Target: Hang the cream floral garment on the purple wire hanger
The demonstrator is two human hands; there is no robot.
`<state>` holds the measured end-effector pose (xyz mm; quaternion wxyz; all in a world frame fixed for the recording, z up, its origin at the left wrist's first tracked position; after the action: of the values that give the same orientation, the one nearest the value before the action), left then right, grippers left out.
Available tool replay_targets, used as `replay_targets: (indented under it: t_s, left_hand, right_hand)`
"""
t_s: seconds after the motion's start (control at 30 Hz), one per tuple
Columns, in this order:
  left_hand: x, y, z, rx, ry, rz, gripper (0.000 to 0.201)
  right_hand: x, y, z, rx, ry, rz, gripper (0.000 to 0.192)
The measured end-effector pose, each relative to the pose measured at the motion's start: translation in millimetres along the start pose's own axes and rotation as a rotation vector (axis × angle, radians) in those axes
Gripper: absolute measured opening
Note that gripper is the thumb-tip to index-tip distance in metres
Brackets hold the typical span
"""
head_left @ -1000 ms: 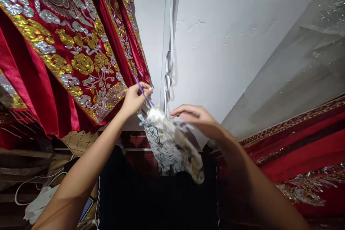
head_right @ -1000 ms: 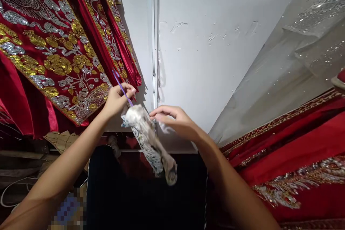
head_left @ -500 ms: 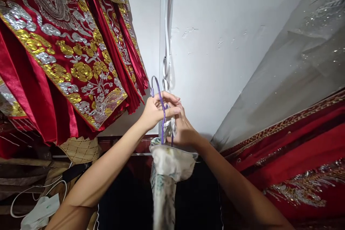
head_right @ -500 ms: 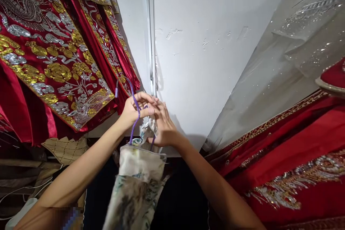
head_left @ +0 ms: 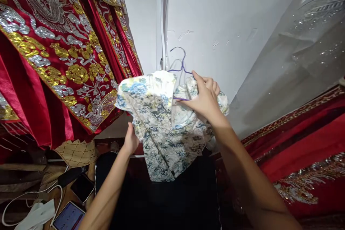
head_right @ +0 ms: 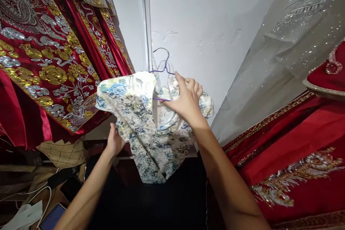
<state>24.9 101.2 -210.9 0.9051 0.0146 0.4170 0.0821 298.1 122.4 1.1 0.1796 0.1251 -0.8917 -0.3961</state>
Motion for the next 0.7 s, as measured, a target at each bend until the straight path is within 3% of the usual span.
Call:
replay_targets:
  t_s: [0.07, 0.2, 0.3, 0.37, 0.43, 0.5, 0.6, 0.7]
  left_hand:
    - [32, -26, -30.4, -0.173, 0.083, 0.003, 0.064]
    - [72, -65, -44.3, -0.229, 0.276, 0.025, 0.068]
    - [77, -74, -51.7, -0.271, 0.263, 0.0, 0.066]
    - [76, -74, -56.4, -0.281, 0.244, -0.038, 0.066]
    - [73, -74, -59.4, -0.28, 0.216, -0.057, 0.064]
    - [70, -76, -60.0, -0.273, 0.188, -0.062, 0.063]
    - [66, -80, -56.1, -0.238, 0.195, -0.071, 0.064]
    - [58, -82, -53.1, -0.205, 0.253, -0.062, 0.06]
  right_hand:
    - [21, 5, 7, 0.033, 0.016, -0.055, 0.107]
    - [56, -16, 5, 0.067, 0.185, -0.191, 0.103]
    - [51, -53, 3, 0.129, 0.402, -0.143, 0.091]
    - [30, -87, 14, 0.141, 0.553, 0.045, 0.075]
    - [5, -131, 39, 0.1, 0.729, 0.338, 0.051]
    - [5, -178, 87, 0.213, 0.891, 0.566, 0.048]
    - [51, -228, 151, 0.552, 1.089, 0.645, 0.05]
    - [80, -238, 165, 0.635, 1.162, 0.607, 0.048]
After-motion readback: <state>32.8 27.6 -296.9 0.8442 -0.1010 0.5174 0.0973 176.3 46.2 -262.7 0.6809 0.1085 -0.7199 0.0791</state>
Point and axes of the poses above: each hand's wrist, its own y-axis towards the middle knuckle, its own z-axis out of the palm, x = y × z, the point moved 10 cm from there along y, towards the middle knuckle, and after that the axes turned 1 degree about -y, right-handed, at the moved point
